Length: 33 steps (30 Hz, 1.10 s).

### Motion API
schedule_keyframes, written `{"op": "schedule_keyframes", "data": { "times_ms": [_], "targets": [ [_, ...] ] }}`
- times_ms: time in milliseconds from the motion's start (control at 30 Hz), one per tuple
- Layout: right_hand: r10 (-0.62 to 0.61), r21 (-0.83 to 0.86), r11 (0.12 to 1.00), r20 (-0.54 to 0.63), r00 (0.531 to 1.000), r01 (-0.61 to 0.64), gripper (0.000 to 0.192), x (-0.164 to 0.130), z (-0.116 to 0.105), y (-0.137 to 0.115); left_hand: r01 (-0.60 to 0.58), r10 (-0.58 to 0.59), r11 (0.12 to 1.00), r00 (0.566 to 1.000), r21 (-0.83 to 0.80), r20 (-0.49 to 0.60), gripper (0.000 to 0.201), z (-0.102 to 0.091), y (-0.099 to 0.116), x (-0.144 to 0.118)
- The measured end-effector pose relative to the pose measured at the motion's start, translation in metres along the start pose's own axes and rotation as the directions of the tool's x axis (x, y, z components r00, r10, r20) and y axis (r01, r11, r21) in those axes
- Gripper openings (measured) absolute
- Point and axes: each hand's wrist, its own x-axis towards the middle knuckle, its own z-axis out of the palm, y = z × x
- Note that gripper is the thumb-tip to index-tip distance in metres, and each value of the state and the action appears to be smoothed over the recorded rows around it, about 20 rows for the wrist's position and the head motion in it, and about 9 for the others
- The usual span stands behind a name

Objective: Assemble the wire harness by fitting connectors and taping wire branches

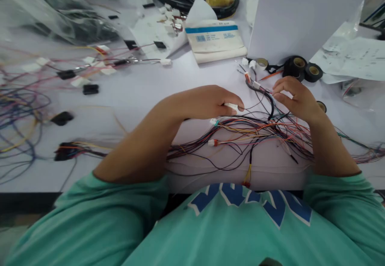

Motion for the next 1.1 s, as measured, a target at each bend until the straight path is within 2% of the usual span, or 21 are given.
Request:
{"op": "schedule_keyframes", "data": {
  "times_ms": [67,167,233,300,433,533,600,767,833,900,1000,1100],
  "targets": [
    [0.073,-0.027,0.997,0.000,0.997,-0.073,0.026,-0.005,-0.001,0.010,-0.013,0.013,1.000,1.000,-0.013,0.008,0.039,-0.001,0.001,0.000],
    [0.144,-0.035,0.989,0.101,0.984,-0.141,0.035,-0.006,0.006,0.018,-0.006,0.006,1.000,1.000,-0.030,0.011,0.040,-0.001,0.002,-0.001],
    [0.178,-0.041,0.984,0.145,0.973,-0.174,0.033,-0.004,0.010,0.020,0.002,-0.002,0.999,1.000,-0.041,0.022,0.040,0.000,0.002,-0.001],
    [0.179,-0.062,0.983,0.138,0.974,-0.172,0.029,0.000,0.014,0.020,0.004,-0.002,0.998,0.999,-0.062,0.039,0.039,0.001,0.001,0.000],
    [0.087,-0.123,0.990,0.152,0.985,-0.068,0.023,0.007,0.019,0.025,0.014,-0.006,0.993,0.998,-0.117,0.068,0.039,0.001,0.000,0.002],
    [0.141,-0.155,0.982,0.211,0.967,-0.110,0.018,0.011,0.016,0.029,0.034,-0.017,0.991,0.992,-0.129,0.124,0.037,0.000,-0.001,0.003],
    [0.216,-0.114,0.974,0.223,0.951,-0.194,0.014,0.011,0.008,0.028,0.060,-0.039,0.991,0.985,-0.119,0.170,0.035,0.000,-0.002,0.003],
    [0.310,0.165,0.924,0.210,0.927,-0.346,0.011,0.005,-0.026,0.010,0.109,-0.083,0.991,0.958,-0.082,0.274,0.035,0.003,-0.009,0.005],
    [0.350,0.187,0.898,0.242,0.905,-0.398,0.012,0.000,-0.040,0.003,0.121,-0.094,0.990,0.947,-0.071,0.308,0.035,0.005,-0.012,0.007],
    [0.390,0.136,0.882,0.325,0.862,-0.451,0.016,-0.008,-0.052,-0.002,0.130,-0.104,0.990,0.938,-0.059,0.330,0.035,0.006,-0.015,0.008],
    [0.413,-0.044,0.895,0.461,0.785,-0.445,0.023,-0.024,-0.065,-0.010,0.143,-0.120,0.989,0.935,-0.043,0.335,0.034,0.007,-0.018,0.008],
    [0.458,-0.259,0.889,0.499,0.736,-0.377,0.029,-0.048,-0.072,-0.016,0.158,-0.139,0.987,0.935,-0.033,0.327,0.034,0.007,-0.019,0.007]
  ]
}}
